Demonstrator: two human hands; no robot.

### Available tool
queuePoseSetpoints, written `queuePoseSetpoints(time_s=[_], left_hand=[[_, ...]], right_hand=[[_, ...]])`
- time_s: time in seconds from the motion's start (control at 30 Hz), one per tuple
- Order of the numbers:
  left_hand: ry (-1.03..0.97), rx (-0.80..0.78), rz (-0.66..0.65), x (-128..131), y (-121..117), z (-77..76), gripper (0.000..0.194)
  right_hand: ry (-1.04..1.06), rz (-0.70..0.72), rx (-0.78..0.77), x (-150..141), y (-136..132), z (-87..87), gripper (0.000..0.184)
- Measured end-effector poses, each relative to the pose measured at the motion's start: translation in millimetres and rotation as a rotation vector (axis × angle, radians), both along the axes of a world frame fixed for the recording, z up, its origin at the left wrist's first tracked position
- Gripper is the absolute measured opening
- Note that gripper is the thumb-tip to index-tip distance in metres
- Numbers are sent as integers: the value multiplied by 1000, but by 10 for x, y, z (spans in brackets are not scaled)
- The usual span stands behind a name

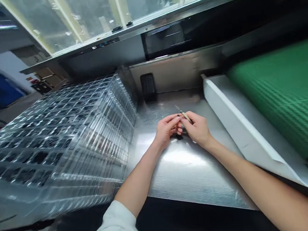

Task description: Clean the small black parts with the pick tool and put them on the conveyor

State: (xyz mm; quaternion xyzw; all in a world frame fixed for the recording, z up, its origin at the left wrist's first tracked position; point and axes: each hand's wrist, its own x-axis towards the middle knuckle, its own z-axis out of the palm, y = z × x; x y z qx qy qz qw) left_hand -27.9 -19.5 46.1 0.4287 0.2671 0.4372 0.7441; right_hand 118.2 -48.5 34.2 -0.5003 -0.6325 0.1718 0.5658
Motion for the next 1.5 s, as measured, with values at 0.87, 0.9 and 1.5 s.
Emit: queuePoseSetpoints(time_s=[0.87,0.9,1.5], left_hand=[[1050,690,157,-142,35,23,23],[1107,691,147,-139,22,40,27],[1620,973,-94,15,-244,106,37]], right_hand=[[165,-117,64,79,6,-37,27],[163,-114,61,81,9,-47,26],[115,-81,-2,77,14,-57,35]])
